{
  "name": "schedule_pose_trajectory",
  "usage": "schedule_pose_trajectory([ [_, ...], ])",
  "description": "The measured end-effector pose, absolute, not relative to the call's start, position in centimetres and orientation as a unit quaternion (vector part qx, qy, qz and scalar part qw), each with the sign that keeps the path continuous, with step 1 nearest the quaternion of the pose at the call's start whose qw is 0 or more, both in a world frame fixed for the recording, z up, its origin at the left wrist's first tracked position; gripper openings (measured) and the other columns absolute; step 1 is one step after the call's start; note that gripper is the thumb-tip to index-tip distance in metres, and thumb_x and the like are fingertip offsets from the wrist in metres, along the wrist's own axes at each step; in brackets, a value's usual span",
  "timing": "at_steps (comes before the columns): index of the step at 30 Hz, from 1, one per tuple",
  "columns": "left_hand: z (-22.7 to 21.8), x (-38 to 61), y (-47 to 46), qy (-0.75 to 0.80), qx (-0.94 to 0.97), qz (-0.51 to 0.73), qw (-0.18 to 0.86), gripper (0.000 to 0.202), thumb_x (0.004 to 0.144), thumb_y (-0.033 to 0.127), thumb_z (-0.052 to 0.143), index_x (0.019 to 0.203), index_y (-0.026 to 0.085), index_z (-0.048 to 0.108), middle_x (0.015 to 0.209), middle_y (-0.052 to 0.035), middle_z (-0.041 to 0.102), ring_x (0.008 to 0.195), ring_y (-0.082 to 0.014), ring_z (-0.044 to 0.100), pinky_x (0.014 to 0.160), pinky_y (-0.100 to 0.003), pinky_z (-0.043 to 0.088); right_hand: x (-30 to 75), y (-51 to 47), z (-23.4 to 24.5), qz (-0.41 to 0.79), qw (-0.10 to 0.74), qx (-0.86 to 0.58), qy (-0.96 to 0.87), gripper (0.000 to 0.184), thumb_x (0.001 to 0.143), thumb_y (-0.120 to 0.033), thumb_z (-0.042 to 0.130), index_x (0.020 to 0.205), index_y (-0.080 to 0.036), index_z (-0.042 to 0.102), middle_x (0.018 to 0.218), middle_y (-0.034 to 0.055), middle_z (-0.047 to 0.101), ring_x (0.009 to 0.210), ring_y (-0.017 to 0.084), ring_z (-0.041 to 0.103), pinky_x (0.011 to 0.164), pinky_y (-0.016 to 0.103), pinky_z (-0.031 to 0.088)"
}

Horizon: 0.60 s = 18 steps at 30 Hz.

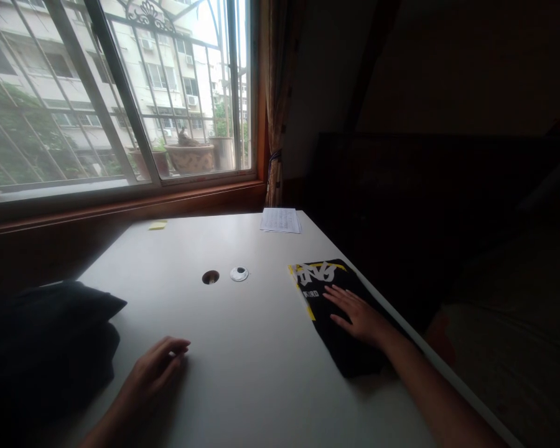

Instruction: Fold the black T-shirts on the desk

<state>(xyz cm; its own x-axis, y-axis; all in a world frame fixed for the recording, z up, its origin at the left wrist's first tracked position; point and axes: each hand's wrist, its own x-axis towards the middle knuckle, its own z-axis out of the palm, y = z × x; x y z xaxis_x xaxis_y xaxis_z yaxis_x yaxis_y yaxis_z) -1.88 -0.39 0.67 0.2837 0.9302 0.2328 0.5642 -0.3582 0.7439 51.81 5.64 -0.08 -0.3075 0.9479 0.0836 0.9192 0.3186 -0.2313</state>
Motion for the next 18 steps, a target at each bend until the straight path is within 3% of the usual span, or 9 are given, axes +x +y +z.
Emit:
schedule_pose_trajectory([
  [3, 0.8, -1.7, -0.3, 0.498, 0.756, 0.333, 0.265, 0.025, 0.098, 0.038, 0.051, 0.105, 0.024, 0.07, 0.101, -0.008, 0.071, 0.085, -0.023, 0.069, 0.076, -0.033, 0.058, 50.3, 5.7, 0.3, 0.06, 0.116, -0.585, -0.801, 0.06, 0.1, -0.055, 0.038, 0.152, -0.024, 0.044, 0.162, 0.0054, 0.035, 0.151, 0.027, 0.027, 0.125, 0.052, 0.019],
  [8, 0.6, -1.8, -0.3, 0.497, 0.759, 0.333, 0.257, 0.024, 0.098, 0.039, 0.051, 0.104, 0.024, 0.07, 0.1, -0.0073, 0.071, 0.086, -0.023, 0.069, 0.076, -0.032, 0.058, 45.4, 5.6, -0.1, 0.055, 0.128, -0.584, -0.799, 0.064, 0.104, -0.054, 0.031, 0.16, -0.024, 0.024, 0.166, 0.0074, 0.021, 0.154, 0.024, 0.018, 0.124, 0.052, 0.019],
  [13, 0.4, -1.9, -0.2, 0.497, 0.761, 0.325, 0.262, 0.026, 0.099, 0.041, 0.051, 0.104, 0.025, 0.07, 0.1, -0.007, 0.07, 0.087, -0.0231, 0.069, 0.076, -0.032, 0.057, 42.4, 5.3, -1.4, 0.04, 0.06, -0.572, -0.817, 0.063, 0.104, -0.055, 0.035, 0.159, -0.027, 0.027, 0.167, 0.0069, 0.015, 0.154, 0.026, 0.014, 0.124, 0.054, 0.015],
  [18, 0.6, -2.0, -0.3, 0.491, 0.762, 0.323, 0.271, 0.028, 0.099, 0.044, 0.051, 0.105, 0.024, 0.07, 0.101, -0.0079, 0.07, 0.088, -0.0237, 0.069, 0.076, -0.033, 0.058, 42.6, 5.1, -1.9, 0.02, 0.075, -0.584, -0.808, 0.063, 0.105, -0.053, 0.029, 0.16, -0.023, 0.022, 0.166, 0.0071, 0.02, 0.153, 0.025, 0.019, 0.124, 0.052, 0.018],
])
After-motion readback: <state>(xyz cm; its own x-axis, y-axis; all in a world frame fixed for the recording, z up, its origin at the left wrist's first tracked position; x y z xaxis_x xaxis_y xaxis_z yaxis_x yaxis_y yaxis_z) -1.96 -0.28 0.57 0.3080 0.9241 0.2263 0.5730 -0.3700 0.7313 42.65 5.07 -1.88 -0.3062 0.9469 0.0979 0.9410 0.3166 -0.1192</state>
